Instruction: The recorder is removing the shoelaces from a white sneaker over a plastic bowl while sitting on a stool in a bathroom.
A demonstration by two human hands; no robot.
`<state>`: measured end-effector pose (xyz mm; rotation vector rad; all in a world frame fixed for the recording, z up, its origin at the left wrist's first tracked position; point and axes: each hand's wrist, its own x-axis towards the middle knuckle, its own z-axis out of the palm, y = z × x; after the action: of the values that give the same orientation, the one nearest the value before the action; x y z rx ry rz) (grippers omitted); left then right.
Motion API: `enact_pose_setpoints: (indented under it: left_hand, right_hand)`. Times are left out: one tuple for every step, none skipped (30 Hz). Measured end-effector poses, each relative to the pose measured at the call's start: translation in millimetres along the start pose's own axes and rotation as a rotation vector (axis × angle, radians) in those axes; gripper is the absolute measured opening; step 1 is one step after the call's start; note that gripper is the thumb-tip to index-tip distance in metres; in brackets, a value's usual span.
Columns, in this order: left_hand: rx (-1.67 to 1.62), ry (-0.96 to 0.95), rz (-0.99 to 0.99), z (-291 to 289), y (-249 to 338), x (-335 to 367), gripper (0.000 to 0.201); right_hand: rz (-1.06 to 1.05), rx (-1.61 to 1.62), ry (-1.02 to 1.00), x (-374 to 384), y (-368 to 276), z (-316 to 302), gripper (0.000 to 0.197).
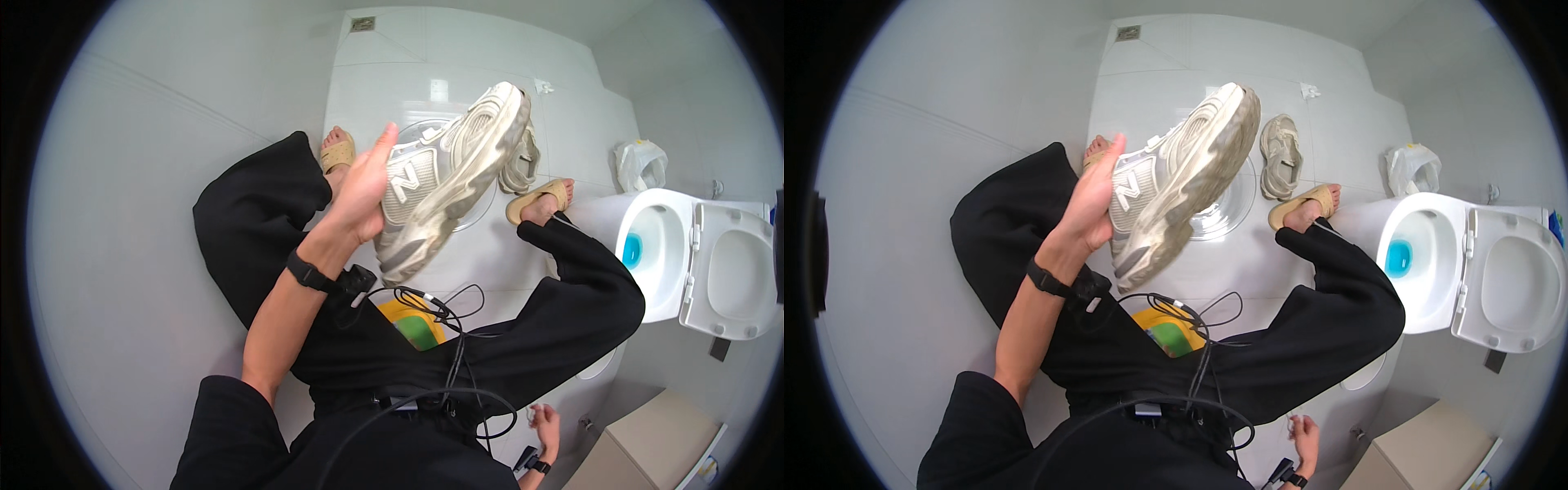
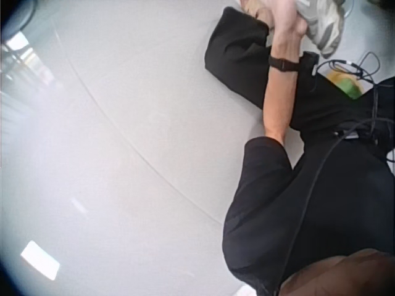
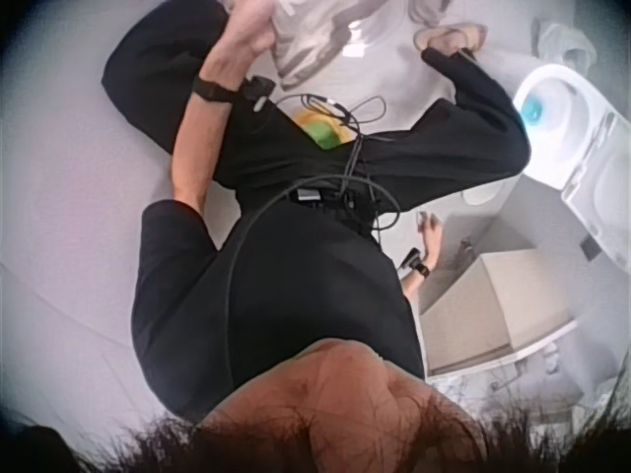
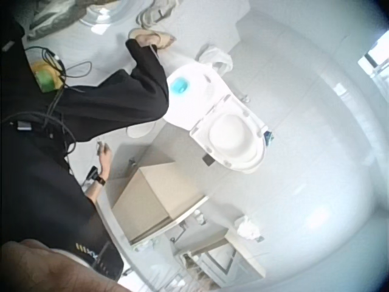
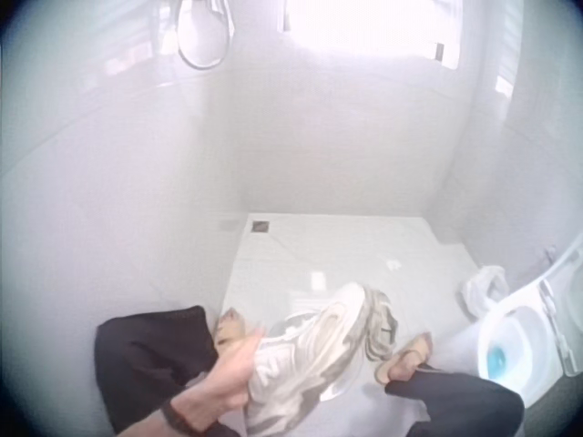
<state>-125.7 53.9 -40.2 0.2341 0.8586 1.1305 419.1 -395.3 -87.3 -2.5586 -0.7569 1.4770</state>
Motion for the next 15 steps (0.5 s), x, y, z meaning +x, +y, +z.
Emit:
enact_pose_setpoints:
  left_hand:
    - [-0.008, 0.004, 0.01, -4, -1, 2, 0.051]
    - [-0.184, -0.103, -0.111, -9, -2, 2, 0.051]
    - [-0.361, -0.215, -0.232, -14, -3, 2, 0.051]
    - [-0.422, -0.251, -0.217, -17, -5, 0, 0.05]
    - [-0.426, -0.253, -0.214, -22, -6, 2, 0.05]
    - [-0.453, -0.287, -0.209, -29, -7, 5, 0.049]
    - [-0.477, -0.318, -0.198, -33, -6, 5, 0.048]
    - [-0.48, -0.318, -0.194, -31, -5, 4, 0.048]
    - [-0.425, -0.206, -0.142, -26, -6, 3, 0.048]
    - [-0.37, -0.096, -0.091, -20, -7, 1, 0.047]
    - [-0.376, -0.107, -0.095, -14, -7, -1, 0.047]
    - [-0.349, -0.105, -0.063, -7, -8, -6, 0.047]
    - [-0.327, -0.105, -0.026, -2, -9, -11, 0.047]
    - [-0.312, -0.092, -0.014, 2, -13, -13, 0.047]
    - [-0.317, -0.1, -0.006, 6, -14, -15, 0.047]
  right_hand:
    - [0.009, 0.057, -0.077, 8, 5, 7, 0.029]
    - [-0.003, -0.05, -0.063, 7, 0, 9, 0.028]
    - [-0.01, -0.06, -0.068, 11, -1, 2, 0.028]
    - [-0.164, -0.244, 0.112, 16, -1, -11, 0.029]
    - [-0.314, -0.422, 0.299, 16, -1, -18, 0.03]
    - [-0.406, -0.367, 0.422, 12, -25, -24, 0.027]
    - [-0.502, -0.309, 0.539, 5, -70, -35, 0.025]
    - [-0.552, -0.198, 0.611, -11, -122, -36, 0.022]
    - [-0.596, -0.087, 0.688, -33, -176, -31, 0.02]
    - [-0.666, 0.017, 0.685, -54, -218, -26, 0.019]
    - [-0.737, 0.124, 0.683, -71, -254, -17, 0.018]
    - [-0.839, 0.196, 0.543, -82, -282, -10, 0.027]
    - [-0.943, 0.262, 0.399, -89, -308, 0, 0.036]
    - [-1.042, 0.378, 0.192, -84, -337, 21, 0.048]
    - [-1.132, 0.489, -0.024, -77, -367, 47, 0.06]
